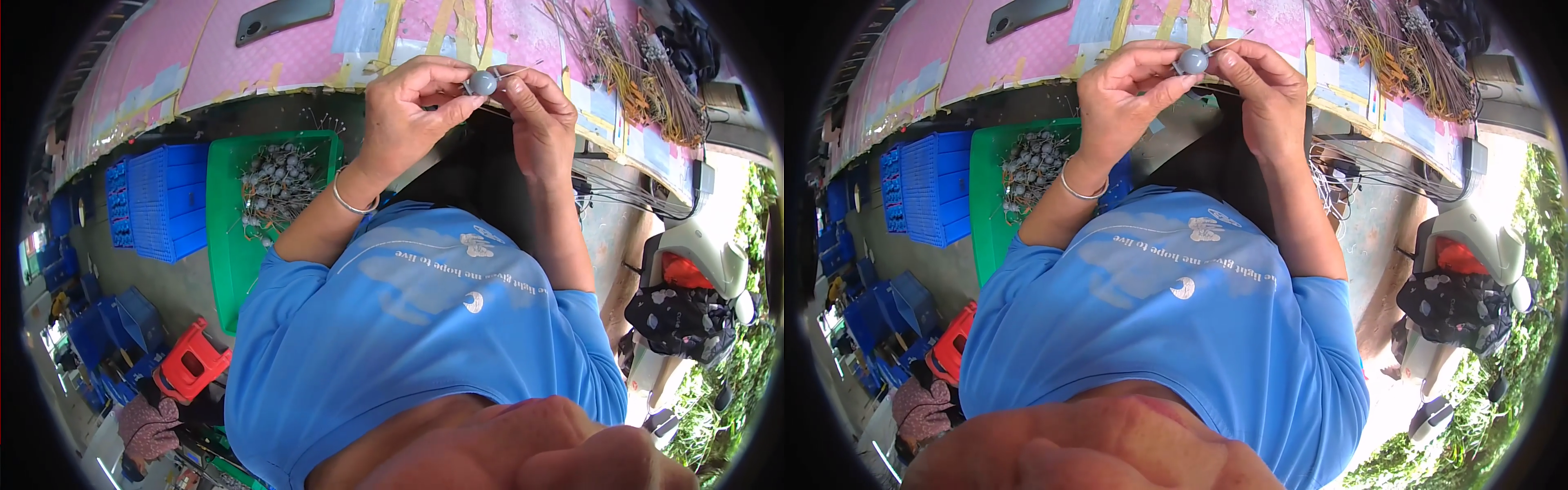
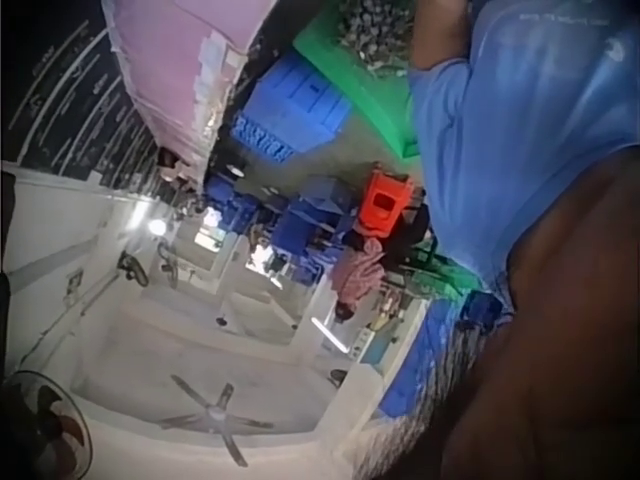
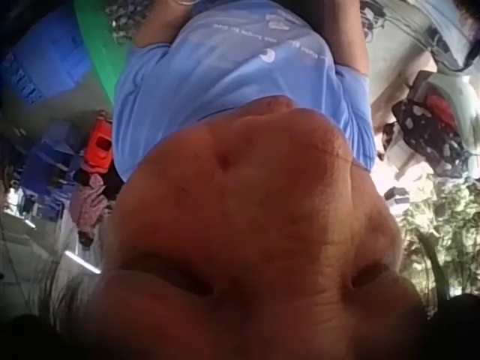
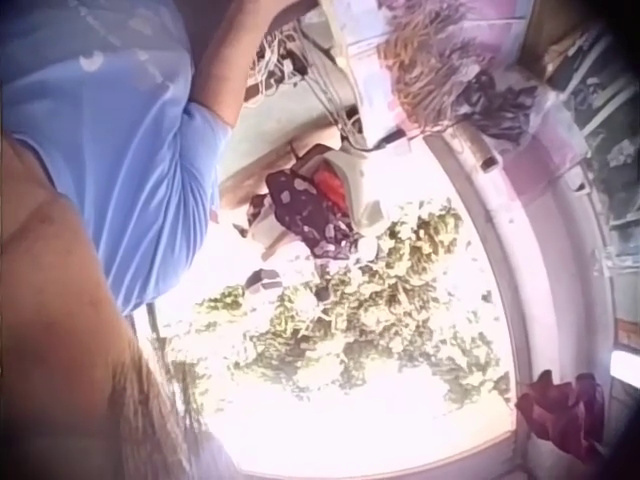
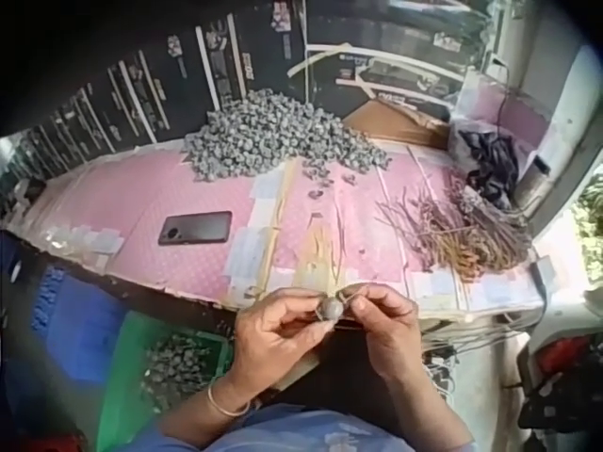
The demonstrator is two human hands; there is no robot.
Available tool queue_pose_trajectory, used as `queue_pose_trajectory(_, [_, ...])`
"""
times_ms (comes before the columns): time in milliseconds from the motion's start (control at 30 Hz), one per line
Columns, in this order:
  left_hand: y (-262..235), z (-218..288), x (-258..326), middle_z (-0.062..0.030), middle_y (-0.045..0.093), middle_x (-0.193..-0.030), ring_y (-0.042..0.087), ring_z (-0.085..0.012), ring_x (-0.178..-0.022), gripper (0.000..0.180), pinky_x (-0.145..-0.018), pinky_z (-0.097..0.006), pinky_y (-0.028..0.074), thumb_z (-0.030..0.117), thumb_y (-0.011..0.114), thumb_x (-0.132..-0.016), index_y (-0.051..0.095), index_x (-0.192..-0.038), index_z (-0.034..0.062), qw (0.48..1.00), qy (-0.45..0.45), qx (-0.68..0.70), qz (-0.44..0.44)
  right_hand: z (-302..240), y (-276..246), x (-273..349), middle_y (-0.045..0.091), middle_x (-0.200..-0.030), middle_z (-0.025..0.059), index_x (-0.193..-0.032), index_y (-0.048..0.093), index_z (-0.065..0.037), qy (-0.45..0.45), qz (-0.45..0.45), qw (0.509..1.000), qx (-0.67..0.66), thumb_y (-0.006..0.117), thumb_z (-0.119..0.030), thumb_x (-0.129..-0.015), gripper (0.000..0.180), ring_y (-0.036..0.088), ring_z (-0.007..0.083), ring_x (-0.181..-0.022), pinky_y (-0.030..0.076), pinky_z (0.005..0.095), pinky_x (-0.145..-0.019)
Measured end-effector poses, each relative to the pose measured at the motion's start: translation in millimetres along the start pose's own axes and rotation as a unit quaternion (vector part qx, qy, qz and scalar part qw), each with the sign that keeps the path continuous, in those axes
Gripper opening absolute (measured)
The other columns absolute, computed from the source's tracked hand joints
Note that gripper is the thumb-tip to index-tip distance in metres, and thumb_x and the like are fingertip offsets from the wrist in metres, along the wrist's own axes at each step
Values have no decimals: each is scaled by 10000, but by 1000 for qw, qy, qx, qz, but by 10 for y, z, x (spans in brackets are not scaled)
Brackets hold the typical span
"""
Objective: Assembling small electronic components and wiring at a workshop bench.
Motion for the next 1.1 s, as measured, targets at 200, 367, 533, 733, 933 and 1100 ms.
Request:
queue_pose_trajectory(200, [-15, 184, 1, -90, 702, -937, 675, -119, -623, 218, -550, -217, 528, 16, 791, -760, 682, -946, -22, 994, -63, -41, -85, -138, 237, 49, 681, -1030, 106, -1119, 660, 21, 13, -121, 992, 33, 690, 3, -851, 271, 641, 186, -975, 506, 337, -904])
queue_pose_trajectory(367, [-40, 250, 8, -105, 679, -997, 677, -121, -683, 187, -573, -217, 553, -23, 729, -818, 668, -992, -50, 976, -49, -124, -171, -195, 375, 31, 678, -1007, 116, -1074, 684, 13, -23, -175, 979, 104, 707, 10, -831, 244, 637, 190, -951, 503, 321, -877])
queue_pose_trajectory(533, [-61, 298, -9, -99, 679, -969, 685, -129, -696, 155, -586, -220, 559, -11, 709, -843, 666, -985, -52, 979, -29, -102, -172, -202, 457, -24, 675, -999, 133, -1031, 698, 22, -45, -219, 961, 166, 709, 0, -828, 204, 638, 204, -945, 508, 315, -858])
queue_pose_trajectory(733, [-238, 89, -3, -93, 693, -918, 694, -128, -705, 173, -576, -219, 550, -2, 757, -789, 670, -936, -27, 984, -106, -65, -130, 90, 466, -109, 677, -988, 137, -1019, 697, 34, 11, -222, 971, 84, 680, -9, -859, 167, 644, 210, -943, 515, 314, -852])
queue_pose_trajectory(933, [-428, 197, -22, -90, 695, -934, 691, -114, -705, 168, -548, -219, 540, 6, 760, -791, 672, -930, -32, 983, -25, -145, -109, 351, 357, -209, 697, -995, 136, -1039, 678, 48, 82, -120, 989, -21, 586, -83, -956, 180, 677, 194, -848, 549, 286, -785])
queue_pose_trajectory(1100, [-791, 92, 202, -88, 695, -927, 666, -99, -604, 180, -488, -199, 487, 4, 769, -775, 676, -927, -21, 968, -166, -149, -117, 548, 716, -73, 698, -1017, 124, -1147, 651, 25, 165, -206, 962, 74, 630, -69, -931, 237, 674, 160, -875, 542, 282, -803])
Point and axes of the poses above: each hand's wrist, its own x-axis away from the middle knuckle, its own y-axis out of the palm, z = x × y, the point moved 10 cm from there along -x, towards the middle knuckle
